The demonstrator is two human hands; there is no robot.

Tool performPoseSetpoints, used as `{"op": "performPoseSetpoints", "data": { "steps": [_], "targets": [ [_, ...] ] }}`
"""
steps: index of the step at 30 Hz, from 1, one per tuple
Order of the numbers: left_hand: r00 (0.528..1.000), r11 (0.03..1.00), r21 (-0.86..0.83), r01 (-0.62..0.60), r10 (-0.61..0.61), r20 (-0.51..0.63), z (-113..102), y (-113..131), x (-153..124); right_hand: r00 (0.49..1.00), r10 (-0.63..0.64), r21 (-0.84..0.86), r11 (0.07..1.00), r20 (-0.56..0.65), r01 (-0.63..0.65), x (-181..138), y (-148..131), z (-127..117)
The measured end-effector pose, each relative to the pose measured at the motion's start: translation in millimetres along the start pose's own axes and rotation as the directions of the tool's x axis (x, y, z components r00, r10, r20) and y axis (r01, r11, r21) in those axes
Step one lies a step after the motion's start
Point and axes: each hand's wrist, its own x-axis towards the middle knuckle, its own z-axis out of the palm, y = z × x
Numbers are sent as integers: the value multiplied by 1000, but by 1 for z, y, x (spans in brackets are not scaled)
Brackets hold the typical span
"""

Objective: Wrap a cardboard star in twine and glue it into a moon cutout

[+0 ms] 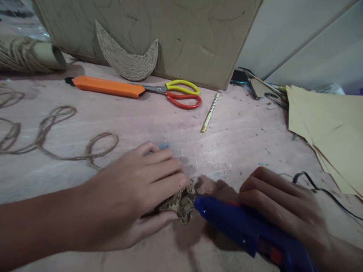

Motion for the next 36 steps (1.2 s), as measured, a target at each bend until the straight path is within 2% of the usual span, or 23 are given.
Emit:
{"op": "performPoseSetpoints", "data": {
  "steps": [5,14,21,27,32,34,36],
  "targets": [
    [1000,999,-38,-20,19,-15,-1,2,0,993,35,-20,999,-116,-38,-9,-3,8],
    [1000,1000,-26,-17,16,-15,-2,1,-2,989,83,6,997,-121,-83,-10,-7,11],
    [1000,1000,-16,-11,11,9,1,-1,-3,992,78,74,995,-101,-71,-8,-3,11],
    [1000,998,-57,0,-1,-2,3,-4,-5,1000,21,71,997,4,-22,3,1,2],
    [1000,998,-61,1,0,16,2,-4,-4,998,64,136,989,-16,-62,9,0,-1],
    [1000,998,-66,-4,5,12,2,-4,-4,999,48,142,989,15,-50,9,0,0],
    [1000,998,-66,-2,4,16,2,-4,-3,999,45,156,987,-9,-43,6,1,4]
  ]
}}
